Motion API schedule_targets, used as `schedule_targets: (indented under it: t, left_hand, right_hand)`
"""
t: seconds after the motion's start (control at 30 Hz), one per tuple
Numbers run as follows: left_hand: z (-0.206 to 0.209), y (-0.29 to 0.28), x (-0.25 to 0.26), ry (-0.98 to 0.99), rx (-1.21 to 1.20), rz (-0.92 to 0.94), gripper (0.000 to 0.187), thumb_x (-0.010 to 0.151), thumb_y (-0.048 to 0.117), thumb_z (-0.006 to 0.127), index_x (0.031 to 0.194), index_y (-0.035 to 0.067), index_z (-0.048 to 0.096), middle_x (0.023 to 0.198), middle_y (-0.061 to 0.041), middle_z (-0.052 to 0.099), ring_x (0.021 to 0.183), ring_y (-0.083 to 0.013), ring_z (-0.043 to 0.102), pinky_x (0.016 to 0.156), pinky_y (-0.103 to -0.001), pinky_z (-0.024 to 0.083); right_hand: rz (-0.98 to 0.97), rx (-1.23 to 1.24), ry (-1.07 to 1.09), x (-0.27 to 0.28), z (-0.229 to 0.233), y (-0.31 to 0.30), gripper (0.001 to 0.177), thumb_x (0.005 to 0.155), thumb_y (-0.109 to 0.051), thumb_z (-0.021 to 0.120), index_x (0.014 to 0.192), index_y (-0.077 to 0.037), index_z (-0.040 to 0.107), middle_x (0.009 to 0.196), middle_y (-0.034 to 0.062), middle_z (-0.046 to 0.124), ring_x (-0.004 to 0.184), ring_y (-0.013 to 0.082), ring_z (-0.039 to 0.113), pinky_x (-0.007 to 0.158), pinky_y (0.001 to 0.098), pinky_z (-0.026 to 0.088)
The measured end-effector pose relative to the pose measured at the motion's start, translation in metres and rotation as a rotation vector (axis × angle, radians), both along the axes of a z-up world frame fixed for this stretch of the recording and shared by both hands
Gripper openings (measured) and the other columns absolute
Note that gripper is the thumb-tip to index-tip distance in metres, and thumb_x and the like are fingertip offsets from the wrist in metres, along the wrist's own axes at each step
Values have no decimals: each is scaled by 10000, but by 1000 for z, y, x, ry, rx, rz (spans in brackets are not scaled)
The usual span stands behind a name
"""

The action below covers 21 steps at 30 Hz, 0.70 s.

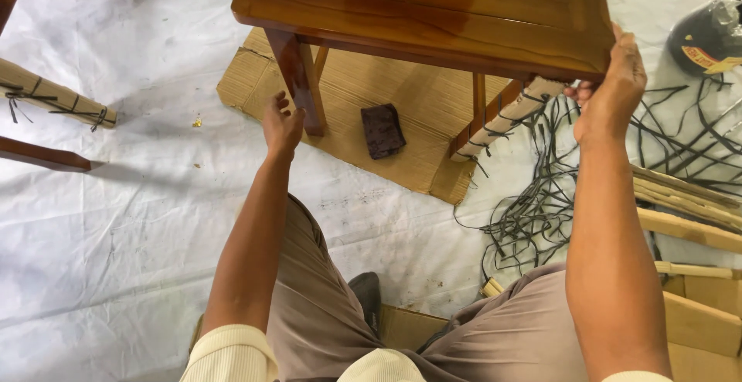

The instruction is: The recorder is wrapping the legs of a wooden stool with cardboard and securing them with plastic ties.

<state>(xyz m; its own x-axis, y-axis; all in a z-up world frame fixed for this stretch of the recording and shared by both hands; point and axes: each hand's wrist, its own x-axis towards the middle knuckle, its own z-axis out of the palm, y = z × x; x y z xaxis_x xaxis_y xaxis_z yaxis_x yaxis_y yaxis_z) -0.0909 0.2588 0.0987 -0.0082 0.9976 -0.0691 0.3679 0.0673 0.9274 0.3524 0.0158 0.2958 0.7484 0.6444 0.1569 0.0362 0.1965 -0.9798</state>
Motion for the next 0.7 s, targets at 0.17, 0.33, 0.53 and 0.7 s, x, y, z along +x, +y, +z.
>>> schedule_targets:
  t: [0.17,0.33,0.53,0.7]
  left_hand:
    - [-76,7,18,193,-130,52,470,842,232,719,1245,4,638,1190,-196,708,1094,-336,679,918,-400,529]
    - [-186,-11,52,661,-340,-280,430,788,210,728,1168,14,678,1123,-201,735,1030,-358,723,843,-434,564]
    - [-250,-41,93,-244,-743,204,444,883,241,724,1272,99,565,1121,-84,628,1043,-316,590,853,-573,499]
    - [-260,-50,95,-713,-808,519,271,933,233,705,1114,68,589,920,-71,596,768,-229,532,642,-496,425]
  right_hand:
    - [6,11,9,-4,-1,0,511,1183,-417,454,1495,-63,650,952,4,683,551,77,408,547,268,473]
    - [31,9,-1,0,0,-2,525,1204,-431,451,1529,-60,633,953,5,655,581,81,406,577,273,474]
    - [29,8,-30,-6,8,1,533,1174,-411,424,1515,-53,624,964,-3,668,583,77,433,563,267,475]
    - [9,-23,-27,-9,7,-2,516,1175,-441,457,1473,-56,628,897,-7,633,599,60,453,566,255,497]
